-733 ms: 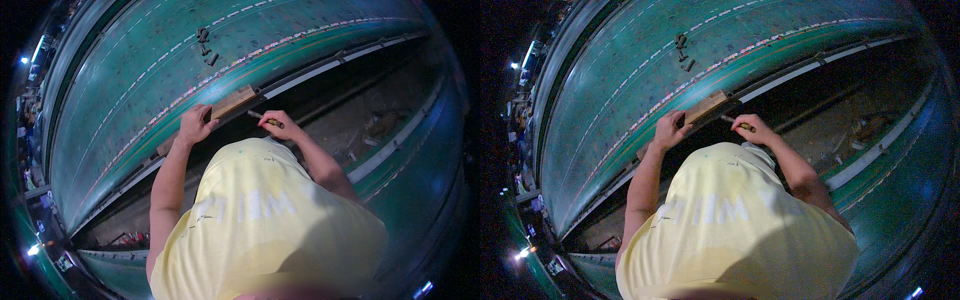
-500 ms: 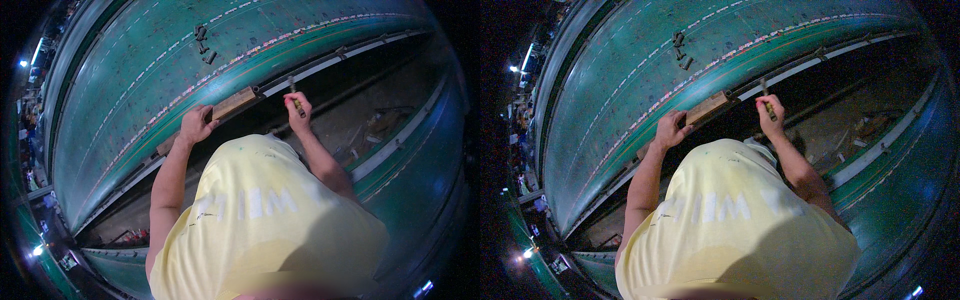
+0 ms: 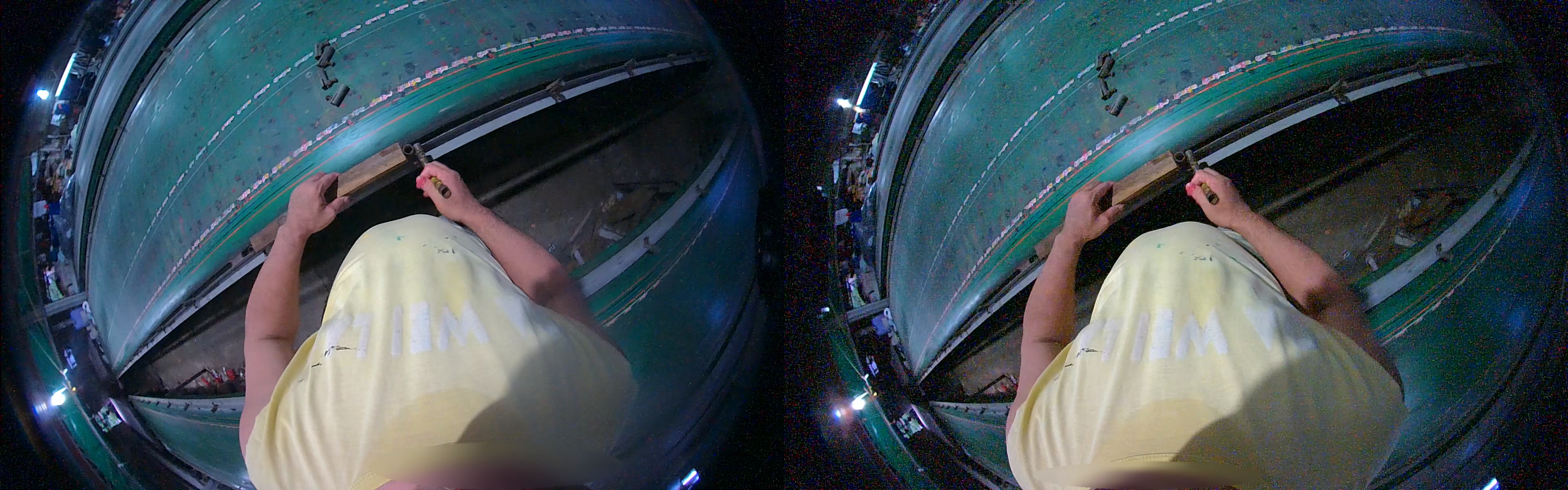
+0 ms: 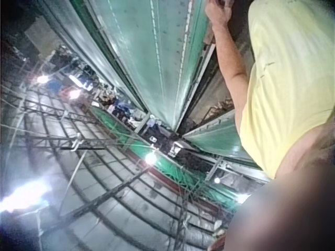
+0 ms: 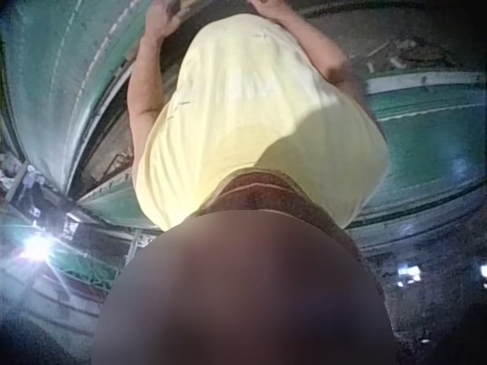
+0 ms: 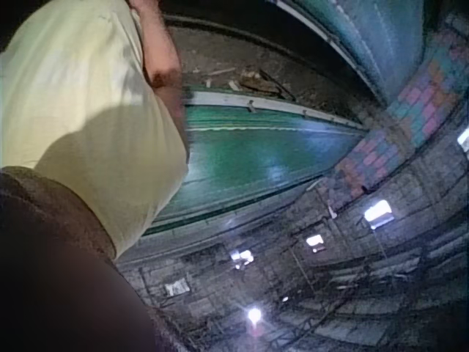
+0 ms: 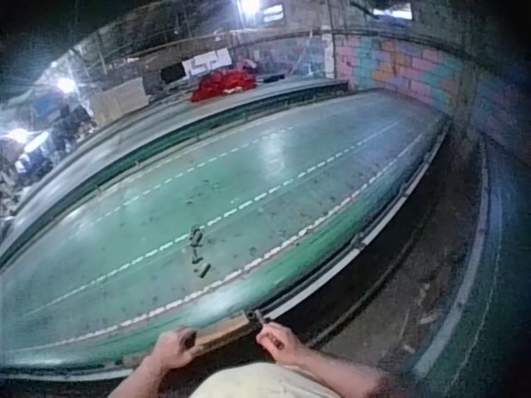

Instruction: The person uses a hammer and a small metal tool to repeatedly tap and adjust fasteners along the edge of a green boat hull. They move along the hull, striking fasteners and occasionally repositioning the tool to continue the repair.

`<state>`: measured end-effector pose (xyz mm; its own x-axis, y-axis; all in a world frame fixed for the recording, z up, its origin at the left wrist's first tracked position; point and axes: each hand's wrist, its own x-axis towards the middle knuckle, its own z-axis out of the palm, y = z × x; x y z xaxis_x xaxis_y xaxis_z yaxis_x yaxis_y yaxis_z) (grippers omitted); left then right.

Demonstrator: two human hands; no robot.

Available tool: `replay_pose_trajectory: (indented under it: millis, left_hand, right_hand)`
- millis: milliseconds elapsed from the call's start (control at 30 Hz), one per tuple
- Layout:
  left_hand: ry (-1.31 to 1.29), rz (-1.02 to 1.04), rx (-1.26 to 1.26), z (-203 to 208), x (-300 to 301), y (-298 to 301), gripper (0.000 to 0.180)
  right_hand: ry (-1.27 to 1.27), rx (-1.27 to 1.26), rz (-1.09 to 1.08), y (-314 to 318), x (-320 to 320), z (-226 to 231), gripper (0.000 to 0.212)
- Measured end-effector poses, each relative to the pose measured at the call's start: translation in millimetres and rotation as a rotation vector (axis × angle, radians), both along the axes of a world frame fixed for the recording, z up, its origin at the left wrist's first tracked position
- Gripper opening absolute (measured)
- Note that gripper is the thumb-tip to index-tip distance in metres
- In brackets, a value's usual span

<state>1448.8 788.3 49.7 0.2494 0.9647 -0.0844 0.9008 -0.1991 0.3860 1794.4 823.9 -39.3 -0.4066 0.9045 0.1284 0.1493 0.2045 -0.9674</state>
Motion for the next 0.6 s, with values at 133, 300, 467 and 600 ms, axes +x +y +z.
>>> replay_pose_trajectory:
  millis: [133,300,467,600]
  left_hand:
    - [-0.079,0.03,0.003,2,6,1,0.057]
    - [-0.027,0.042,-0.09,3,0,4,0.061]
    - [-0.06,-0.042,-0.053,-10,7,14,0.069]
    - [-0.046,-0.033,-0.254,2,20,33,0.066]
  right_hand:
    - [0.105,-0.263,-0.3,18,20,-8,0.017]
    - [0.108,-0.255,-0.378,11,82,-13,0.016]
    - [0.005,-0.261,-0.488,4,127,-14,0.014]
    - [0.057,-0.284,-0.543,13,132,-26,0.012]
